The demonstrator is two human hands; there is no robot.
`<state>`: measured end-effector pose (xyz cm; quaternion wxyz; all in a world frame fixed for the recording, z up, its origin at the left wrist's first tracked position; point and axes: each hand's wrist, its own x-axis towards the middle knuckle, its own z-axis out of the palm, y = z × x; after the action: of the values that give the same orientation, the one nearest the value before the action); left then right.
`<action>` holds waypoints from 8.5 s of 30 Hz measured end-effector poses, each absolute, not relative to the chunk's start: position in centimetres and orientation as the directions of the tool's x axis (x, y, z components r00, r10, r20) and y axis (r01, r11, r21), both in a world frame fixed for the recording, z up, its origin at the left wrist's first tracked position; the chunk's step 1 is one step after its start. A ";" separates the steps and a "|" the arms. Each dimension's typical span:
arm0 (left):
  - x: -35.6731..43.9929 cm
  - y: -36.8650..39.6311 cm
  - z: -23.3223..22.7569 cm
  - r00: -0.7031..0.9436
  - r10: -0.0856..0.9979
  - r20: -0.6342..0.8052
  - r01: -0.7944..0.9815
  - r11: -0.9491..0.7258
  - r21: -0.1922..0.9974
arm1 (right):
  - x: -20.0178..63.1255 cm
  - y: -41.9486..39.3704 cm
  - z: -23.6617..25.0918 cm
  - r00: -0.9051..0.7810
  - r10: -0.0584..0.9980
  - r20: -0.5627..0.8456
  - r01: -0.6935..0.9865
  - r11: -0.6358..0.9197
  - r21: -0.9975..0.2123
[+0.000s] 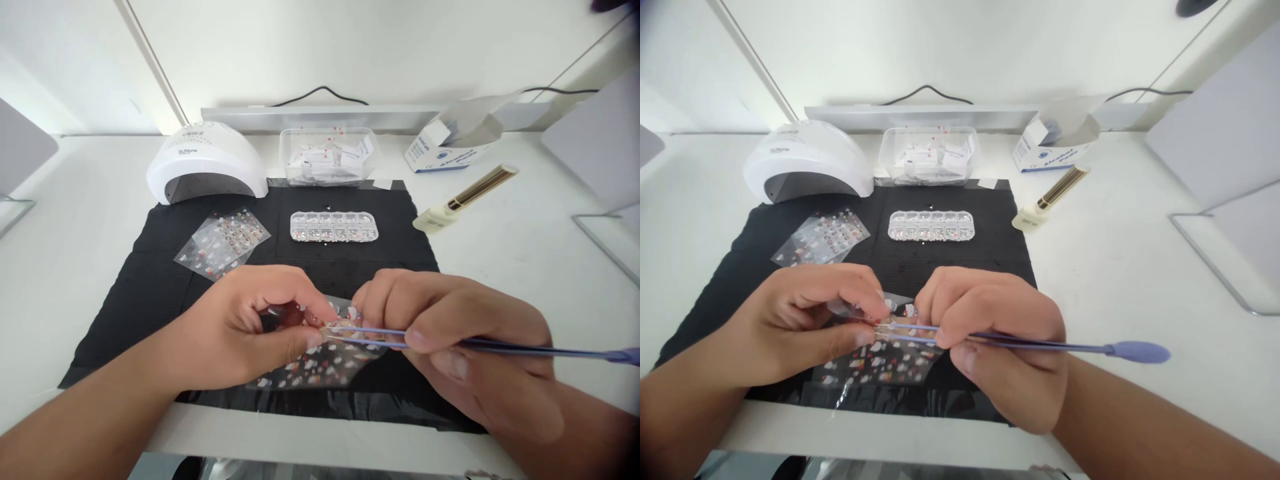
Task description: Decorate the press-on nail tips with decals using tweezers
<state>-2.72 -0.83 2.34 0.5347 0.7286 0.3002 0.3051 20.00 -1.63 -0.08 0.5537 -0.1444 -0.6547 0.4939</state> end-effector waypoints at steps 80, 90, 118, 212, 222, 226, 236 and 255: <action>-2.8 -0.9 2.9 0.625 0.729 0.278 0.353 -0.582 0.733 | 20.1 -1.7 0.0 -0.356 0.638 0.682 -0.271 0.628 -0.729; -2.8 -1.0 2.8 0.620 0.740 0.261 0.342 -0.554 0.759 | 20.0 -1.3 -0.4 -0.376 0.637 0.673 -0.318 0.594 -0.739; -2.7 -1.0 3.0 0.632 0.739 0.235 0.343 -0.538 0.770 | 21.0 -2.1 -1.1 -0.402 0.689 0.603 -0.264 0.544 -0.797; -2.4 -0.4 1.9 0.718 0.696 0.020 0.560 -0.594 0.577 | 21.7 -4.0 -2.1 -0.347 0.879 0.327 0.140 0.393 -0.909; -2.1 -0.3 1.9 0.708 0.706 0.003 0.564 -0.568 0.600 | 21.6 -3.3 -0.7 -0.408 0.856 0.318 0.238 0.436 -0.868; -2.2 -0.3 1.8 0.711 0.703 0.000 0.564 -0.571 0.596 | 21.9 -3.6 -1.1 -0.392 0.869 0.301 0.199 0.399 -0.895; -2.1 -0.2 1.5 0.706 0.708 0.016 0.568 -0.578 0.586 | 21.7 -3.3 -2.1 -0.199 0.933 0.299 -0.036 0.298 -0.954; -2.3 -0.2 1.9 0.719 0.695 0.000 0.572 -0.591 0.568 | 22.1 -3.4 -1.9 -0.369 0.882 0.293 0.133 0.362 -0.923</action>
<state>-2.25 -0.18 1.87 0.2758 0.8850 0.3581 0.1114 22.13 -3.44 -1.90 0.4309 -0.3606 -0.7037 0.4348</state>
